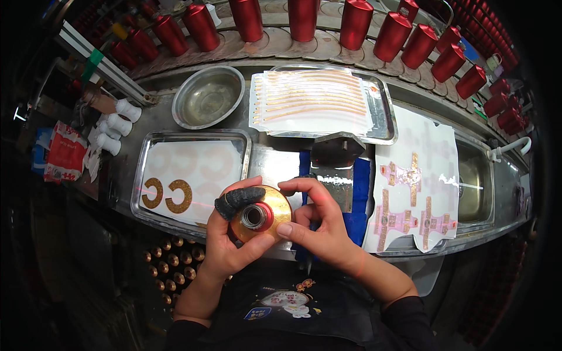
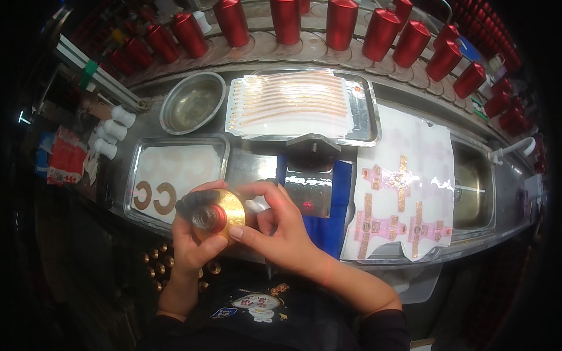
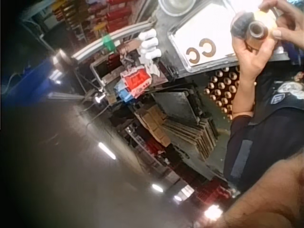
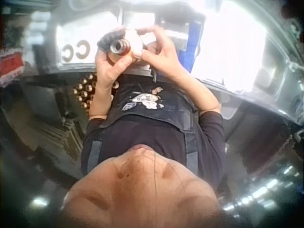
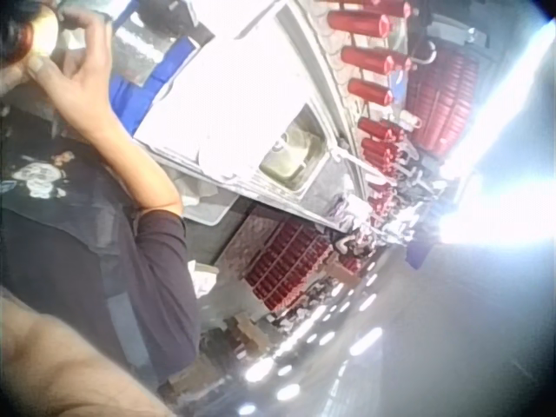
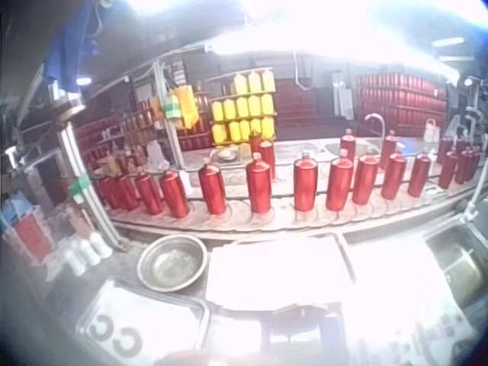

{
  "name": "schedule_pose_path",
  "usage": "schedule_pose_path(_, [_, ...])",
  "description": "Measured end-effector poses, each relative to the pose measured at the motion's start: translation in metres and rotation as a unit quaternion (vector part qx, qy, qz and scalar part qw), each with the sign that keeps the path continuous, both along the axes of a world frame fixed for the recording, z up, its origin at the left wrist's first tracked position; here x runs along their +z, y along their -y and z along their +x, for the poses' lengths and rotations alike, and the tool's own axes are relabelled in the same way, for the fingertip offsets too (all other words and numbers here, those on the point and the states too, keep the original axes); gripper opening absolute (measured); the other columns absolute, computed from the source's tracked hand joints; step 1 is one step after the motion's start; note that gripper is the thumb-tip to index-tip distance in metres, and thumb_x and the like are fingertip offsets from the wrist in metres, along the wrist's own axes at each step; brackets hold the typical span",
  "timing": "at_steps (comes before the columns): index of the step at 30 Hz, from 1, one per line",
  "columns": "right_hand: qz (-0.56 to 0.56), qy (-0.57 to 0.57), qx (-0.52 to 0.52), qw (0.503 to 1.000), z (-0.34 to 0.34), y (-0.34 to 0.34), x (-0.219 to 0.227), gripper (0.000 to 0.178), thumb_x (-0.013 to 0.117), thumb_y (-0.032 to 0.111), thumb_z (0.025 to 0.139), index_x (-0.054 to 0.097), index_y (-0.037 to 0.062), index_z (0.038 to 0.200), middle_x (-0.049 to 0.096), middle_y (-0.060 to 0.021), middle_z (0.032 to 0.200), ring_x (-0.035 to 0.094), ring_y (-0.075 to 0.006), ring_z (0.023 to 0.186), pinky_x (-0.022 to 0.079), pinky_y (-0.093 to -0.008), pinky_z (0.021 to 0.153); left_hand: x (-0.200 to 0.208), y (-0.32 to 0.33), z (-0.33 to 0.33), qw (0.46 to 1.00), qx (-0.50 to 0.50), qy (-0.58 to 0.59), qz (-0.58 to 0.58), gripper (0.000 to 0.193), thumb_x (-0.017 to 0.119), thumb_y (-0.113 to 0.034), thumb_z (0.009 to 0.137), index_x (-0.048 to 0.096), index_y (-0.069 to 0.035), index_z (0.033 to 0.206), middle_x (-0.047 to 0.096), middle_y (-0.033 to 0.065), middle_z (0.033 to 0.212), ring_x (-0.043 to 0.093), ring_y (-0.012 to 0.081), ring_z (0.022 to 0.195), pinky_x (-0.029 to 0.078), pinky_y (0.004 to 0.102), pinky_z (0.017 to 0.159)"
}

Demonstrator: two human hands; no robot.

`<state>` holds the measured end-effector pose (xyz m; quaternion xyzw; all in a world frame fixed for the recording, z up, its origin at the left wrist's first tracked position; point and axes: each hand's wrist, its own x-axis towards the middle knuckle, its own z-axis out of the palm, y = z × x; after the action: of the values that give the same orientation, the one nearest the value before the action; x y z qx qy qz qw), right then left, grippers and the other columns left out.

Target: The person applies gold circular labels to red cylindrical bottles. They pick up a label, align it on the bottle, press it into place, and smooth it with their fingers. The process is repeated for multiple bottles.

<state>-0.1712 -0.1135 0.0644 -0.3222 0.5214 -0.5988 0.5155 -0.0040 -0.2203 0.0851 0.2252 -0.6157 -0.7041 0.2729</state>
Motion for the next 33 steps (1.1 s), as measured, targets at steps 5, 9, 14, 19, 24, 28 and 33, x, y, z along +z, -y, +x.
schedule_pose_path(5, [0.008, 0.043, 0.003, 0.999, -0.002, 0.001, -0.001, 0.053, 0.080, 0.015, 0.084, 0.055, 0.0045, 0.129, 0.053, -0.0014, 0.110, 0.044, 0.0005, 0.060, 0.037, -0.0170, 0.055, 0.000, 0.001, 0.000, 1.000, 0.001, -0.006, -0.006, 0.070, 0.077, -0.008, 0.082, 0.046, 0.003, 0.144, 0.057, 0.0135, 0.133, 0.061, 0.0186, 0.118, 0.048, 0.0322, 0.102])
schedule_pose_path(9, [-0.009, 0.091, -0.008, 0.996, 0.001, 0.003, 0.000, 0.047, 0.078, 0.013, 0.087, 0.056, 0.0053, 0.127, 0.054, 0.0013, 0.100, 0.044, 0.0015, 0.060, 0.036, -0.0169, 0.054, -0.002, -0.001, 0.000, 1.000, 0.013, 0.002, -0.003, 0.068, 0.075, -0.009, 0.083, 0.046, 0.003, 0.143, 0.057, 0.0132, 0.133, 0.060, 0.0185, 0.118, 0.047, 0.0327, 0.103])
schedule_pose_path(14, [0.002, 0.086, -0.018, 0.996, 0.001, 0.005, 0.001, 0.040, 0.074, 0.009, 0.090, 0.056, 0.0059, 0.126, 0.054, 0.0031, 0.094, 0.046, 0.0022, 0.061, 0.037, -0.0169, 0.055, -0.003, -0.003, 0.000, 1.000, 0.021, 0.005, -0.001, 0.064, 0.074, -0.010, 0.083, 0.049, 0.002, 0.141, 0.056, 0.0129, 0.135, 0.060, 0.0185, 0.119, 0.047, 0.0329, 0.103])
schedule_pose_path(19, [0.005, 0.086, -0.026, 0.996, 0.007, 0.002, -0.003, 0.039, 0.074, 0.009, 0.090, 0.057, 0.0064, 0.125, 0.053, 0.0058, 0.083, 0.045, 0.0023, 0.059, 0.036, -0.0168, 0.055, -0.004, -0.003, 0.001, 1.000, 0.026, 0.012, -0.004, 0.061, 0.074, -0.010, 0.083, 0.052, 0.001, 0.139, 0.054, 0.0132, 0.139, 0.059, 0.0187, 0.121, 0.047, 0.0338, 0.104])
schedule_pose_path(24, [0.020, 0.058, 0.000, 0.998, -0.006, 0.006, -0.008, 0.038, 0.069, 0.016, 0.092, 0.057, 0.0032, 0.126, 0.061, -0.0008, 0.093, 0.054, -0.0020, 0.065, 0.043, -0.0186, 0.062, -0.007, -0.003, 0.001, 0.999, 0.033, 0.002, -0.021, 0.059, 0.074, -0.009, 0.083, 0.053, 0.001, 0.138, 0.052, 0.0139, 0.141, 0.058, 0.0200, 0.122, 0.046, 0.0349, 0.105])
schedule_pose_path(28, [0.111, 0.350, -0.180, 0.913, -0.028, 0.005, 0.001, 0.027, 0.056, 0.028, 0.100, 0.066, 0.0058, 0.112, 0.060, -0.0034, 0.073, 0.060, -0.0122, 0.062, 0.049, -0.0267, 0.063, -0.008, -0.001, 0.002, 0.999, 0.013, -0.002, -0.034, 0.064, 0.075, -0.010, 0.082, 0.051, 0.002, 0.140, 0.051, 0.0144, 0.142, 0.058, 0.0207, 0.123, 0.046, 0.0353, 0.105])
schedule_pose_path(33, [-0.008, -0.096, -0.104, 0.990, -0.009, -0.019, 0.035, 0.051, 0.077, 0.004, 0.083, 0.052, 0.0035, 0.128, 0.064, -0.0033, 0.105, 0.064, -0.0133, 0.095, 0.052, -0.0286, 0.088, -0.008, 0.004, 0.006, 1.000, -0.013, -0.008, -0.015, 0.069, 0.076, -0.011, 0.081, 0.048, 0.003, 0.142, 0.052, 0.0153, 0.141, 0.057, 0.0211, 0.124, 0.045, 0.0359, 0.106])
